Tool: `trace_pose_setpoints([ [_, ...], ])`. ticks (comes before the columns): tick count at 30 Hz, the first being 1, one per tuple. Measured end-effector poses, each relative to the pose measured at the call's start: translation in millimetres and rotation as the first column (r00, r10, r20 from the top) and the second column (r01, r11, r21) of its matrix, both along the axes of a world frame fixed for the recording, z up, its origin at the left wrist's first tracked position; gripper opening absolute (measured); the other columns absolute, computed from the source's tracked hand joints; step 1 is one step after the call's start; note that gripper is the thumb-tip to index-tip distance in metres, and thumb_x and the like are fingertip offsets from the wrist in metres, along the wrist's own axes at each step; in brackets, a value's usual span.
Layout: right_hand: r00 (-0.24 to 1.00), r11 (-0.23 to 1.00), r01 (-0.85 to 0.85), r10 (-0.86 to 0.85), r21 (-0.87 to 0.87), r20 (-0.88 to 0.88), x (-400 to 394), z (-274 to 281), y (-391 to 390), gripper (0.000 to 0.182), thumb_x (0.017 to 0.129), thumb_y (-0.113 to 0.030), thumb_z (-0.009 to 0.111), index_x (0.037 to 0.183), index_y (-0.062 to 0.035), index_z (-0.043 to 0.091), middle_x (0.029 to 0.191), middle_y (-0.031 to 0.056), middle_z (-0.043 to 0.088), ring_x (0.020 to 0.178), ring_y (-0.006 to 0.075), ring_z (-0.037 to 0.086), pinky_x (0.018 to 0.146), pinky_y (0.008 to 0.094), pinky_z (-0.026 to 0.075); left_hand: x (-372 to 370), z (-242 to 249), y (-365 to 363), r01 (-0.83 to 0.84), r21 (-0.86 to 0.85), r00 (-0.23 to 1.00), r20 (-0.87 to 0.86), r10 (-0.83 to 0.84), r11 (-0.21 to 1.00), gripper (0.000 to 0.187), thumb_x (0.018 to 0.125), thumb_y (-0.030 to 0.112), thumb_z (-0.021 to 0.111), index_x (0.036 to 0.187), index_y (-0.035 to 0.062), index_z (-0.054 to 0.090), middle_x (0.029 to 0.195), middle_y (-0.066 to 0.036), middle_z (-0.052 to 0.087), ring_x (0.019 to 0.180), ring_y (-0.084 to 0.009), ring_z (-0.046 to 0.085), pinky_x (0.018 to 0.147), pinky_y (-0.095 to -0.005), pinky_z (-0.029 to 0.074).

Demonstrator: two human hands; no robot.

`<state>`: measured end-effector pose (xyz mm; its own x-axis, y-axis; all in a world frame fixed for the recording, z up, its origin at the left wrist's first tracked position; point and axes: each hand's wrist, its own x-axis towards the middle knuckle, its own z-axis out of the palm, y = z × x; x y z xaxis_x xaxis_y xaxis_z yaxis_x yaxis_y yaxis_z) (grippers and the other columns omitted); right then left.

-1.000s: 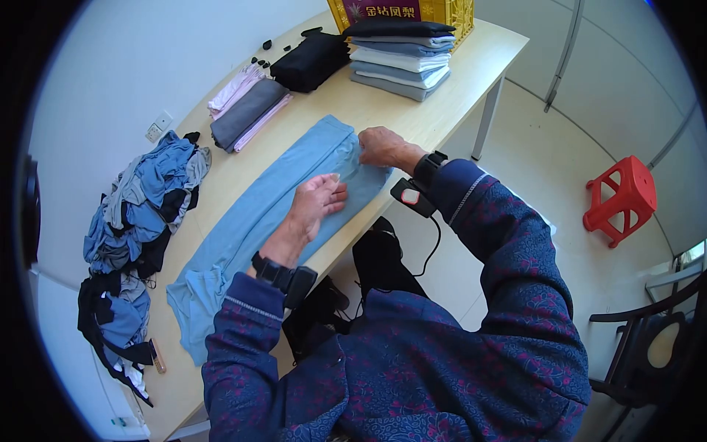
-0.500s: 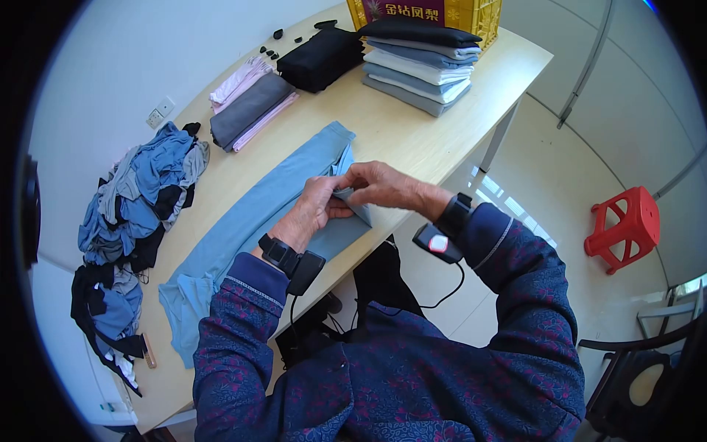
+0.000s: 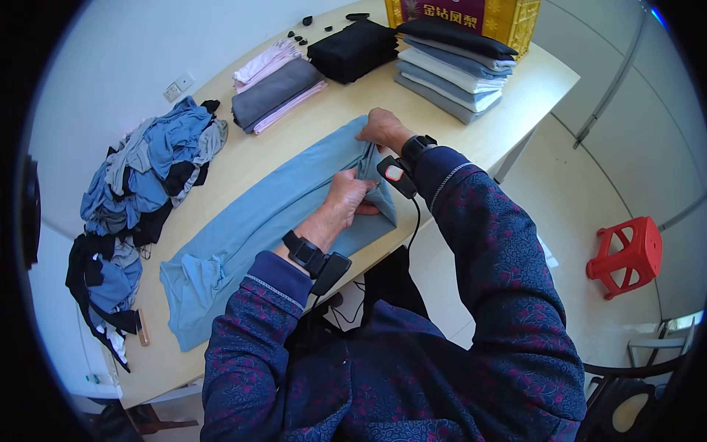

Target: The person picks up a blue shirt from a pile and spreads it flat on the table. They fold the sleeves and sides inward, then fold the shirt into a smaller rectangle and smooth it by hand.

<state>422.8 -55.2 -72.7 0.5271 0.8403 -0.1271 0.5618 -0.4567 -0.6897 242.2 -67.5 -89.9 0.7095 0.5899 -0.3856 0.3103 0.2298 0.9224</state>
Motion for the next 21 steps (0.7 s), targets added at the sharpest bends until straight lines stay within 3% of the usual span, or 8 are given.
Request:
trace_pose_setpoints([
  [2,0.997,1.000,0.015,-0.013,-0.027,0.076,-3,-8,9,0.037,0.075,-0.019,0.079,0.086,0.0140,0.065,0.073,0.0176,0.068,0.055,0.0257,0.067,0.049,0.0322,0.056,-2,-3,-1,-0.006,0.020,1.000,0.017,0.006,1.000,0.025,0.089,0.006,0.057,0.115,0.0036,0.059,0.092,-0.008,0.066,0.074,-0.0188,0.068,0.049,-0.0320,0.059],
  [8,0.965,0.968,0.051,0.016,0.246,-0.260,-19,4,-3,0.042,0.075,-0.008,0.075,0.112,0.0066,0.062,0.087,0.0138,0.067,0.072,0.0200,0.066,0.059,0.0328,0.054,-23,9,-10,-0.066,0.003,0.993,0.095,0.065,0.998,0.024,0.088,0.003,0.057,0.112,0.0020,0.059,0.091,-0.008,0.065,0.073,-0.0187,0.067,0.049,-0.0314,0.059],
  [11,0.985,0.958,-0.030,0.077,0.285,-0.156,-38,16,5,0.053,0.075,-0.006,0.074,0.123,0.0056,0.056,0.091,0.0122,0.066,0.079,0.0183,0.064,0.063,0.0325,0.052,-41,18,-13,-0.119,-0.043,0.975,0.182,0.124,0.992,0.023,0.087,0.003,0.057,0.110,0.0015,0.057,0.090,-0.008,0.064,0.072,-0.0187,0.067,0.050,-0.0321,0.060],
  [14,0.994,0.909,-0.087,0.105,0.408,-0.023,-71,19,21,0.058,0.072,-0.009,0.076,0.123,0.0061,0.054,0.086,0.0136,0.065,0.069,0.0205,0.064,0.058,0.0335,0.052,-74,24,-10,-0.175,-0.021,0.954,0.243,0.175,0.984,0.024,0.087,0.003,0.058,0.111,0.0013,0.056,0.091,-0.008,0.063,0.073,-0.0192,0.067,0.051,-0.0337,0.061],
  [15,0.989,0.923,-0.107,0.137,0.371,-0.056,-87,26,24,0.060,0.071,-0.010,0.076,0.125,0.0054,0.054,0.092,0.0168,0.066,0.077,0.0232,0.066,0.066,0.0352,0.054,-87,25,-7,-0.174,-0.040,0.950,0.255,0.179,0.984,0.026,0.086,0.003,0.059,0.112,0.0011,0.054,0.094,-0.009,0.064,0.073,-0.0193,0.067,0.052,-0.0358,0.061],
  [18,0.975,0.912,-0.214,0.180,0.350,0.128,-135,36,40,0.061,0.071,-0.011,0.075,0.126,0.0054,0.053,0.098,0.0217,0.067,0.088,0.0298,0.067,0.077,0.0373,0.053,-130,25,-1,-0.250,-0.079,0.904,0.337,0.262,0.965,0.025,0.086,0.003,0.060,0.110,0.0017,0.055,0.092,-0.008,0.064,0.073,-0.0191,0.067,0.052,-0.0372,0.060],
  [19,0.961,0.899,-0.258,0.204,0.352,0.185,-151,37,47,0.060,0.071,-0.012,0.074,0.125,0.0048,0.053,0.105,0.0263,0.066,0.099,0.0369,0.066,0.087,0.0388,0.051,-142,17,4,-0.289,-0.019,0.885,0.376,0.274,0.957,0.024,0.085,0.003,0.060,0.109,0.0022,0.056,0.092,-0.007,0.064,0.073,-0.0189,0.067,0.052,-0.0375,0.060],
  [21,0.937,0.877,-0.326,0.252,0.352,0.240,-187,39,60,0.059,0.072,-0.012,0.073,0.125,0.0042,0.053,0.105,0.0277,0.066,0.100,0.0397,0.065,0.089,0.0405,0.051,-164,-6,16,-0.369,0.096,0.845,0.450,0.290,0.925,0.023,0.085,0.003,0.061,0.108,0.0032,0.057,0.091,-0.007,0.064,0.073,-0.0187,0.067,0.053,-0.0382,0.059],
])
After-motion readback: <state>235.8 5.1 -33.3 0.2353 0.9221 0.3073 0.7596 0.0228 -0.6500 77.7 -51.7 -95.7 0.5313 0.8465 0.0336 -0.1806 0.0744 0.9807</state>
